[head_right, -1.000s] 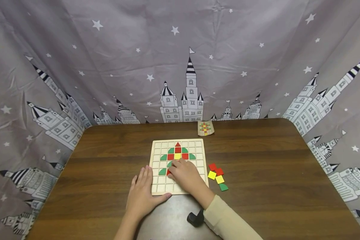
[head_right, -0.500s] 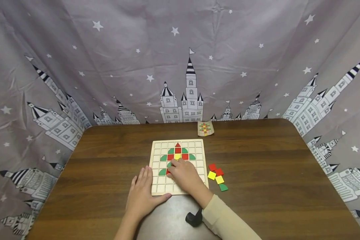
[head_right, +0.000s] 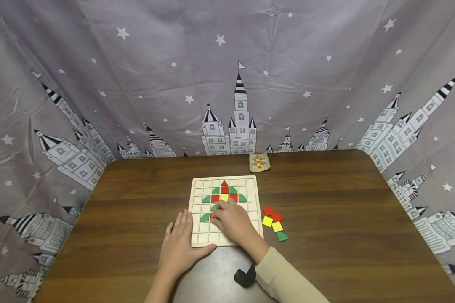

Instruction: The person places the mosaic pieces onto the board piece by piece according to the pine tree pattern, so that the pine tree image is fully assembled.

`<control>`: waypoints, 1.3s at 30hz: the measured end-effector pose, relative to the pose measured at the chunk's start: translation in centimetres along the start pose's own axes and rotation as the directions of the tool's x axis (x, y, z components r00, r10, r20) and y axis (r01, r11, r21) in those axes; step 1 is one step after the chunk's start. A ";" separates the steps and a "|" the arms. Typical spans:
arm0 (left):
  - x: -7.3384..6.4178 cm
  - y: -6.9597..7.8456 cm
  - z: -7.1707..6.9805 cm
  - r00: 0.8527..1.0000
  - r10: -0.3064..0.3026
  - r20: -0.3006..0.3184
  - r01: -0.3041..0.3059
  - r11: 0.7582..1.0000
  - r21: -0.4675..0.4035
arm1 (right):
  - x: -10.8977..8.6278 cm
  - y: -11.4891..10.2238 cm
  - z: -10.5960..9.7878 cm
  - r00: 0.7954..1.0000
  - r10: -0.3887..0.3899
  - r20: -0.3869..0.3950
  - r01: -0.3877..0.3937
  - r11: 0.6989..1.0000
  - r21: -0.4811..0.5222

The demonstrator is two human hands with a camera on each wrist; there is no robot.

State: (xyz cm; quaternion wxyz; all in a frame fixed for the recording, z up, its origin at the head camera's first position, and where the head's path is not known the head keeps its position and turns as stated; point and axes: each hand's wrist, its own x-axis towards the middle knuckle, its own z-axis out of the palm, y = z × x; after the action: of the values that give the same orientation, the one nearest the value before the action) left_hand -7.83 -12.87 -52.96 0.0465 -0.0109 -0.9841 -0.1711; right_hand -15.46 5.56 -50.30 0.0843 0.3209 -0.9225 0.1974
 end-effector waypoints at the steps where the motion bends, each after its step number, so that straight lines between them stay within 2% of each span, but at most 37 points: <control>1: 0.0 0.0 0.0 1.000 0.000 0.001 0.000 1.000 -0.001 | -0.1 0.0 0.0 1.000 0.000 0.001 0.000 1.000 -0.008; 7: 0.0 0.0 0.0 1.000 -0.007 0.009 0.007 1.000 -0.001 | -0.6 0.0 -0.5 1.000 0.005 0.018 -0.004 0.999 -0.034; 12: 0.1 0.0 0.0 1.000 -0.012 0.017 0.012 1.000 -0.004 | -1.5 0.6 -1.8 0.998 0.052 0.036 -0.052 0.998 -0.020; 16: 0.1 -0.1 0.0 1.000 -0.013 0.010 0.013 1.000 -0.004 | -2.6 2.0 -3.1 0.994 0.105 0.030 -0.104 0.994 -0.013; 20: 0.1 0.0 0.0 1.000 -0.008 0.014 0.009 1.000 -0.015 | -4.4 4.2 -4.3 0.989 0.150 0.003 -0.150 0.988 -0.046; 27: 0.1 -0.1 0.1 1.000 -0.012 0.006 0.013 1.000 -0.014 | -7.1 7.6 -6.1 0.972 0.235 -0.011 -0.235 0.970 -0.066; 34: 0.0 -0.2 0.2 1.000 -0.012 -0.002 0.012 1.000 -0.019 | -9.1 9.0 -6.5 0.965 0.262 0.009 -0.261 0.964 -0.056; 39: 0.1 -0.1 0.2 1.000 -0.010 0.006 0.010 1.000 -0.016 | -9.9 9.3 -6.4 0.963 0.268 -0.004 -0.268 0.963 -0.023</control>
State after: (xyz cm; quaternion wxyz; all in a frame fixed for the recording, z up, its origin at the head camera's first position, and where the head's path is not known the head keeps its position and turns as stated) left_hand -7.94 -12.91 -53.16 0.0427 -0.0069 -0.9829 -0.1792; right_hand -13.39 20.44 -50.13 0.0611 0.1919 -0.9596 0.1964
